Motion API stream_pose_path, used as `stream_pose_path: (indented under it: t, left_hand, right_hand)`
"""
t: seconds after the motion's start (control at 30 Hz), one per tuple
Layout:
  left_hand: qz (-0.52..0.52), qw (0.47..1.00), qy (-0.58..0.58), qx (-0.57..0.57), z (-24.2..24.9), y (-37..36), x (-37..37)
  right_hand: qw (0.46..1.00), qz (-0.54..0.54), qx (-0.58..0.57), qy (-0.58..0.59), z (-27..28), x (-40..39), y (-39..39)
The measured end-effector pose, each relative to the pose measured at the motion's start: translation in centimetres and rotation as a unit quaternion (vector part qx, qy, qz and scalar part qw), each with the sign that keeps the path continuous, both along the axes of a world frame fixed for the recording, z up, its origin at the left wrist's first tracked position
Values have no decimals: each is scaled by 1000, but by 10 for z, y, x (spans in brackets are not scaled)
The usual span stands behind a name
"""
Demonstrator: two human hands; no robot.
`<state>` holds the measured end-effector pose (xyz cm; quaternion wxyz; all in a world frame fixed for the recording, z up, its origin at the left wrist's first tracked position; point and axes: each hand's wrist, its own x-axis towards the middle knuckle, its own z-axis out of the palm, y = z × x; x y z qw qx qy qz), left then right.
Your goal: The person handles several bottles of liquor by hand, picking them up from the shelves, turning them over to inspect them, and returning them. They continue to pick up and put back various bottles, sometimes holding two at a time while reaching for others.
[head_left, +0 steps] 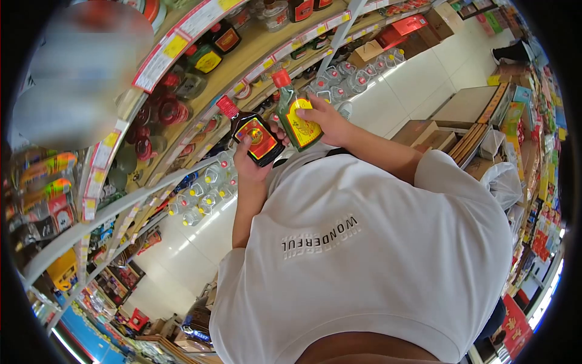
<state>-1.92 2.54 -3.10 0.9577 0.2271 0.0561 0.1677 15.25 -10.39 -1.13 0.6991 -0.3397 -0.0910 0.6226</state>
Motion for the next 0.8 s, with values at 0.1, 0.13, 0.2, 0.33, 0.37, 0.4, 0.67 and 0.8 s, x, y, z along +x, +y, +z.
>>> stream_pose_path:
  t: [0.1, 0.13, 0.2, 0.33, 0.37, 0.4, 0.67, 0.8]
  left_hand:
    - [35, 998, 49, -29, 2, 9, 22]
    - [63, 995, 68, -36, 0, 14, 27]
    - [124, 986, 101, -48, 2, 23, 40]
    - [253, 951, 154, -85, 3, 48, 62]
    - [286, 941, 167, -72, 5, 51, 66]
    - [303, 939, 158, -36, 6, 54, 71]
    - [483, 815, 201, 252, -18, 86, 98]
    - [524, 731, 265, 349, 0, 96, 121]
  right_hand:
    - [998, -36, -51, 6, -3, 10, -5]
    - [998, -30, -52, -1, -2, 15, -6]
    - [998, -17, -51, -19, -3, 29, -5]
    - [996, 12, -41, -82, 10, 65, 1]
    - [995, 17, -42, -90, 17, 73, 2]
    - [994, 21, -44, -97, 24, 80, 3]
    - [991, 75, -17, -113, 39, 121, 5]
    - [989, 87, -1, -121, 25, 134, 7]
